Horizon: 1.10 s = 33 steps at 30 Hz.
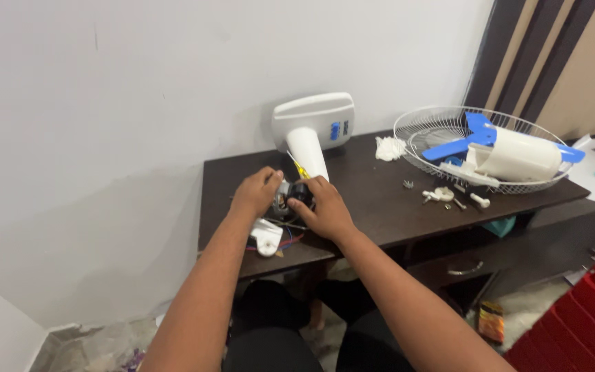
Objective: The person repairs a disassembled electric fan motor on a table. They use a screwdriver to adjust internal components and wires, remove a black plastic part, and then reattach it to the motor assembly.
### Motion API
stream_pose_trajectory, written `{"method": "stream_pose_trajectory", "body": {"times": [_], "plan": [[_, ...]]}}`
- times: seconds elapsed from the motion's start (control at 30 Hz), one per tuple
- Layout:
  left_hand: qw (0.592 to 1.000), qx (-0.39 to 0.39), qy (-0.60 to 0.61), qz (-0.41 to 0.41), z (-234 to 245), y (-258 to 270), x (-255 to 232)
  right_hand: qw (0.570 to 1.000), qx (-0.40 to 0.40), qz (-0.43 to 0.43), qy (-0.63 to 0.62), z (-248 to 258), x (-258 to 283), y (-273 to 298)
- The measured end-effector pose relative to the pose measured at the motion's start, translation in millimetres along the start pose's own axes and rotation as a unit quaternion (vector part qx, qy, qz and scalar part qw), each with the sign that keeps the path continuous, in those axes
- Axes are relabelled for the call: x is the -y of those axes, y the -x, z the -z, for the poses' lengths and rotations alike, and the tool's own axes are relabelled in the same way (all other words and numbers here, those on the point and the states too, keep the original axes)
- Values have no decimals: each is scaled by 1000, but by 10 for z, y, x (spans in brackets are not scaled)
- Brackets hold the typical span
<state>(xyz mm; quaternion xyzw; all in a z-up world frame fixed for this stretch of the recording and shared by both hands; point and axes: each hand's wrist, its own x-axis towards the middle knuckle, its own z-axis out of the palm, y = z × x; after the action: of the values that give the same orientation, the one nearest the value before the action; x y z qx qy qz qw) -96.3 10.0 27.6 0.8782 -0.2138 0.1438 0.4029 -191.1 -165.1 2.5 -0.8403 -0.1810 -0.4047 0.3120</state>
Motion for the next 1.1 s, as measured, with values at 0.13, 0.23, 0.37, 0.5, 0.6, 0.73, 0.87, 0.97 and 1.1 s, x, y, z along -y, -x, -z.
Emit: {"method": "stream_pose_trajectory", "body": {"times": [0.13, 0.23, 0.37, 0.5, 0.6, 0.73, 0.87, 0.97, 1.1], "plan": [[1000, 3, -7, 3, 5, 17, 36, 999, 17, -32, -8, 17, 33, 14], [1000, -3, -1, -4, -27, -12, 33, 997, 24, -67, -12, 44, 45, -4], [1000, -23, 7, -1, -67, 9, 31, 998, -4, -54, -17, 9, 26, 43], [991, 12, -123, 58, -61, -90, -107, 998, -43, 34, 8, -20, -48, 17], [979, -24, -189, 67, -218, -28, -187, 999, 0, -30, -38, -28, -134, 15], [972, -142, -185, 21, -357, 127, -231, 999, 3, -2, -52, -29, -139, 30], [982, -121, -140, 27, -356, 131, -171, 999, 0, 8, -45, -8, -144, 51], [987, -103, -119, 32, -276, 61, -119, 997, 5, -55, -49, -31, -141, 17], [989, -88, -109, 37, -192, 43, -176, 995, -13, -98, -23, -22, -67, -15]]}}
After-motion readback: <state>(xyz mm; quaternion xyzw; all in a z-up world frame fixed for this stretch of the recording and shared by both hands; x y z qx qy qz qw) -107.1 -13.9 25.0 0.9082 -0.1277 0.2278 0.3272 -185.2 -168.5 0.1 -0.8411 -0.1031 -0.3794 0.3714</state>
